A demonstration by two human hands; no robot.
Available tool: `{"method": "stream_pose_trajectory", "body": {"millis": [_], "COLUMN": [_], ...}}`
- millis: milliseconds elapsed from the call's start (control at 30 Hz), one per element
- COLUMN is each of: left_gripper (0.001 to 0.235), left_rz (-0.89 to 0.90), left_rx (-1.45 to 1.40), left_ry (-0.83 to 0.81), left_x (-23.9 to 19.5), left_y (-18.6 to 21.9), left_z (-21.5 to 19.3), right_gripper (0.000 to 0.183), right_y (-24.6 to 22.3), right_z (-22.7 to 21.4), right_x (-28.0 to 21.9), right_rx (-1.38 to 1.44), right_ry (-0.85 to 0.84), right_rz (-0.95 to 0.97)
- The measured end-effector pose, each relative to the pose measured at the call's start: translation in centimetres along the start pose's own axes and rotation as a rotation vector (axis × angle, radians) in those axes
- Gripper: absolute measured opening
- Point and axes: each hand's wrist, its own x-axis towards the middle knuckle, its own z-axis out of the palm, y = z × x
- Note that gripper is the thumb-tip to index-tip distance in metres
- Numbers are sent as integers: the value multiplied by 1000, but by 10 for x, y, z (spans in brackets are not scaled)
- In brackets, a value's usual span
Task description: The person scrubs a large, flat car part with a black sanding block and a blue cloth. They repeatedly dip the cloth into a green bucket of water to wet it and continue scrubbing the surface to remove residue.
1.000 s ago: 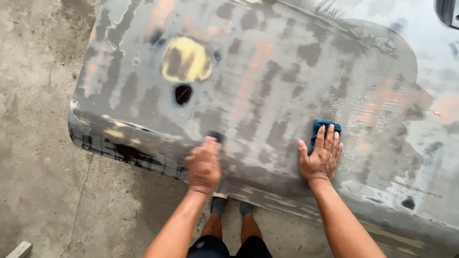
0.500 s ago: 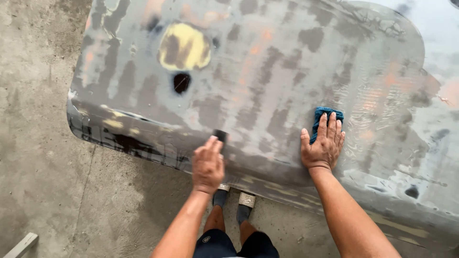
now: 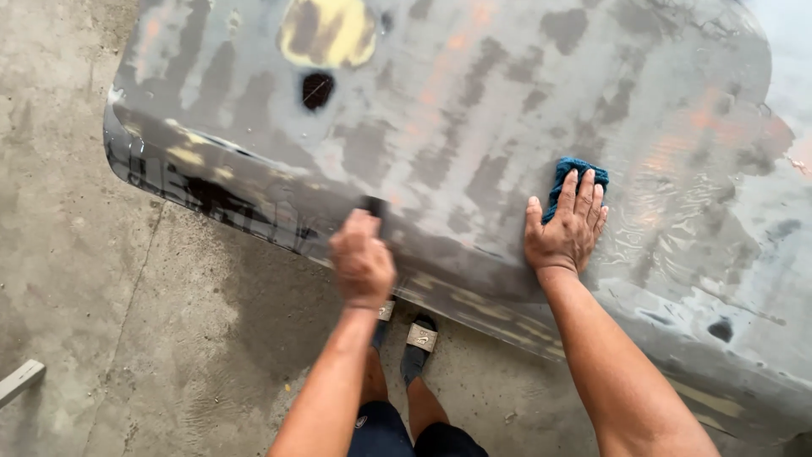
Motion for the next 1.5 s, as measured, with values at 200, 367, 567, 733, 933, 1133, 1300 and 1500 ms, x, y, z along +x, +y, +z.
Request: {"method": "stream_pose_trajectory", "body": {"millis": [200, 367, 567, 733, 933, 1133, 1300, 1500], "left_gripper": [23, 37, 33, 30, 35, 33, 36, 30], "left_rz": [208, 470, -32, 92, 293, -450, 631, -140], "left_rx": [-83, 7, -36, -234, -10, 48, -295, -193], "left_ry": [-221, -499, 59, -193, -106, 267, -322, 167], "left_x": [-35, -53, -8, -78, -53, -15, -62, -1], "left_y": [85, 65, 22, 86, 5, 23, 104, -35], "left_z": [17, 23, -4, 30, 27, 12, 0, 16], "right_gripper": [79, 80, 79, 79, 79, 79, 79, 79], "right_y": [2, 3, -1, 3, 3, -1, 3, 6], "right_z": [3, 5, 0, 1, 2, 0, 5, 4], "right_x": [1, 0, 0, 1, 2, 1, 0, 0], "right_rx": [3, -5, -6, -5, -17, -9, -26, -27], "right_ry": [8, -8, -5, -5, -8, -5, -3, 15], "right_rz": [-18, -26, -17, -25, -17, -10, -28, -31]}}
